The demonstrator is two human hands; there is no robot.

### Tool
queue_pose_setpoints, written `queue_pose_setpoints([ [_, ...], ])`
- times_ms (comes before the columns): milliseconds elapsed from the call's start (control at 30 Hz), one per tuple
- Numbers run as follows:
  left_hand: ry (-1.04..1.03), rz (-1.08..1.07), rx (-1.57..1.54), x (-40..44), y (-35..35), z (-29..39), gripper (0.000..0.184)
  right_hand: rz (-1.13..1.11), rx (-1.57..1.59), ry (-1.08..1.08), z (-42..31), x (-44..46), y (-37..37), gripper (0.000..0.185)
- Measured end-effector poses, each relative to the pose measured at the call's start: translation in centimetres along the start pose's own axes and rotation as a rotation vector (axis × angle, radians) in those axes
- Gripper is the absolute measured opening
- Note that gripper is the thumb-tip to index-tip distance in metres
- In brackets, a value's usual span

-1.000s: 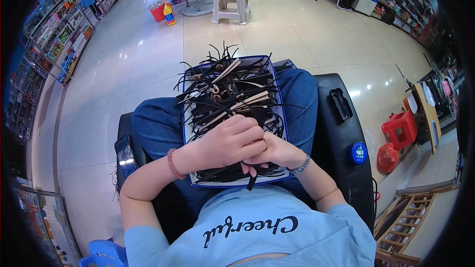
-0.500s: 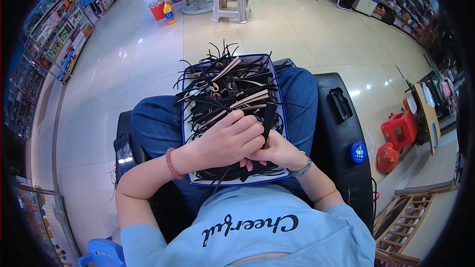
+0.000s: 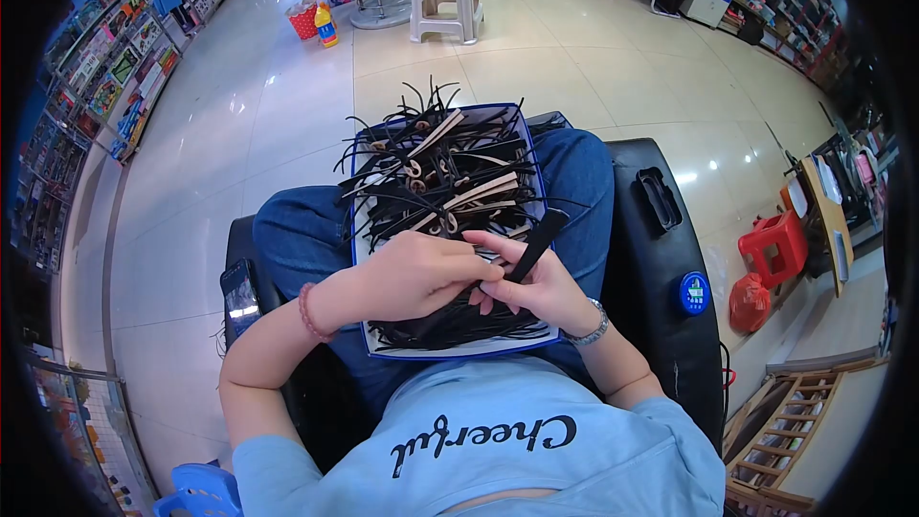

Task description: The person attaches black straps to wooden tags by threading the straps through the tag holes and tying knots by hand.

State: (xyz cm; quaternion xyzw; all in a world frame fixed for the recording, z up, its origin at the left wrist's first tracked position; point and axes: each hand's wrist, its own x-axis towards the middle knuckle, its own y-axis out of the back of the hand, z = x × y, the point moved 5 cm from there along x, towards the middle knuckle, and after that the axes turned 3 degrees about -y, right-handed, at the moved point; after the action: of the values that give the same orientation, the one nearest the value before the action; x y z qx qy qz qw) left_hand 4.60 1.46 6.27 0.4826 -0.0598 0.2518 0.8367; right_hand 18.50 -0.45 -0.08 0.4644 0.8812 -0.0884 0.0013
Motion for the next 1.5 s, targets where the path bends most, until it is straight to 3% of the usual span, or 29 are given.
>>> queue_pose_setpoints([
  [200,0.281,0.171,-0.466,-1.2,-1.5,-1.8,0.019,0.099,0.106,0.079,-0.1,-0.1,-0.3,0.056],
  [300,0.305,0.347,-0.525,-1.4,-1.9,-1.1,0.019,0.142,0.172,0.084,0.1,-0.1,-0.2,0.056],
  [400,0.313,0.407,-0.345,-2.0,-2.1,-0.8,0.021,0.176,0.238,0.078,0.3,-0.2,-0.2,0.056],
  [600,0.296,0.506,-0.33,-2.7,-2.9,-1.1,0.021,0.191,0.262,0.07,0.6,-0.1,-0.4,0.056],
  [700,0.292,0.564,-0.111,-2.6,-2.8,-0.4,0.019,0.239,0.281,0.1,1.1,0.1,-0.4,0.057],
  [800,0.256,0.574,0.342,-2.8,-2.4,0.8,0.015,0.296,0.29,0.102,0.7,-0.1,0.2,0.057],
  [900,0.319,0.578,0.428,-3.0,-2.5,1.3,0.011,0.353,0.328,0.115,1.0,-0.2,0.7,0.057],
  [1000,0.378,0.57,0.424,-3.1,-3.0,1.7,0.01,0.346,0.42,0.119,1.4,0.0,0.9,0.057],
  [1133,0.454,0.514,0.166,-3.4,-5.4,0.3,0.017,0.255,0.671,0.102,1.8,0.2,-0.3,0.057],
  [1267,0.398,0.588,0.013,-3.8,-5.2,-0.2,0.023,0.248,0.401,0.177,1.6,-0.3,-0.8,0.056],
  [1367,0.416,0.695,0.114,-4.8,-3.4,-0.7,0.023,0.272,0.228,0.248,1.4,-0.2,-0.9,0.056],
  [1433,0.427,0.825,0.474,-4.9,-0.8,0.9,0.028,0.264,0.185,0.258,1.4,0.0,-1.0,0.058],
  [1500,0.447,0.777,0.57,-3.7,0.3,1.1,0.026,0.237,0.134,0.279,1.5,0.1,-1.1,0.058],
])
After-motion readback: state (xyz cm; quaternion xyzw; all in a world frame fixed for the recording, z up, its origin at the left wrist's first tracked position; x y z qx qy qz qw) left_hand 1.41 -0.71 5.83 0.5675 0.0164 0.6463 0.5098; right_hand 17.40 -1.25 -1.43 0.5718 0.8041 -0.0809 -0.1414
